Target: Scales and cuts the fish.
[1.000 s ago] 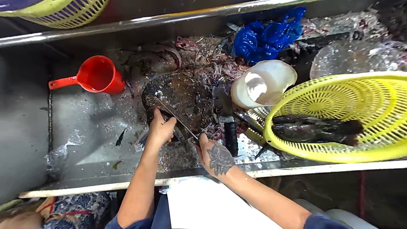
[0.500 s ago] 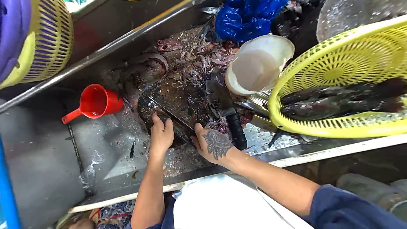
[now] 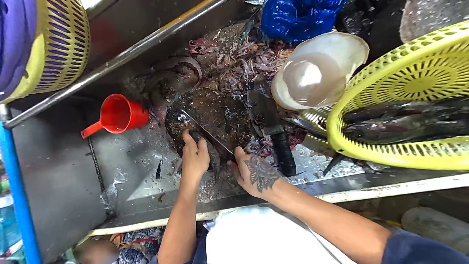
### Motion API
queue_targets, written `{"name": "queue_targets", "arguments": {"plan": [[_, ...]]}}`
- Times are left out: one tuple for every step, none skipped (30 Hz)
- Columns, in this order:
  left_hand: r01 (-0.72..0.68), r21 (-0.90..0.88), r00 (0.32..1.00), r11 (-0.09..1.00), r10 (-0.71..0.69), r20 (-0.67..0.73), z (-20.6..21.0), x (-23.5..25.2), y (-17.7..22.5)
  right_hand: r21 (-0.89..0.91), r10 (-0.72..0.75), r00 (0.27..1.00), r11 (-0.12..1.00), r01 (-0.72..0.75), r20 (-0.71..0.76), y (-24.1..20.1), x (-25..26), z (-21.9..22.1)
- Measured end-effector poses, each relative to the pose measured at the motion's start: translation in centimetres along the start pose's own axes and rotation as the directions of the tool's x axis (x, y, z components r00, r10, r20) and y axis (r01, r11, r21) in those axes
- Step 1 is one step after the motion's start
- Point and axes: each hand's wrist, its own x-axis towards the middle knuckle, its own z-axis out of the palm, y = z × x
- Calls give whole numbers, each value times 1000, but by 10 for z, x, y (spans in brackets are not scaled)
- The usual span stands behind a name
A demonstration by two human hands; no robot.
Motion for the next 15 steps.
{"name": "queue_targets", "arguments": {"plan": [[12,-10,1000,1000,-12,-1,0,-2,-2,18,-57,992,998,59,-112,0,-5,1],[26,-20,1000,999,-26,0,0,-3,-4,24,-126,950,990,138,-287,1,-10,6],[31,-30,1000,999,-31,-5,1,-2,-4,14,-191,857,974,225,-479,2,-8,15],[30,-39,999,999,-31,-14,2,-2,-6,4,-214,792,965,263,-572,3,-6,22],[30,-49,999,998,-31,-15,3,-3,-7,-5,-200,810,972,237,-552,5,-4,28],[23,-57,999,998,-24,-22,4,-3,-7,-12,-134,906,990,141,-402,4,-4,27],[17,-61,999,998,-19,-27,4,-3,-7,-17,-22,986,1000,20,-164,0,-2,18],[19,-60,1000,998,-20,-21,3,-3,-6,-22,36,999,999,-37,-29,-1,3,10],[33,-63,999,997,-34,-5,1,-3,-6,-10,49,998,999,-49,26,-1,6,3],[61,-71,998,996,-60,21,-1,-2,-7,20,42,998,999,-42,44,0,8,-3],[100,-84,994,991,-95,58,-4,-2,-9,54,30,998,998,-33,50,2,7,-7],[137,-100,987,986,-127,96,-8,0,-10,101,17,999,995,-21,41,6,7,-10],[158,-107,982,982,-145,122,-12,4,-11,147,4,1000,989,-7,22,11,8,-11],[160,-113,980,981,-145,133,-16,7,-14,177,-2,1000,984,0,12,17,7,-11],[145,-133,983,980,-128,130,-17,8,-18,203,-5,1000,979,3,11,24,7,-9]]}}
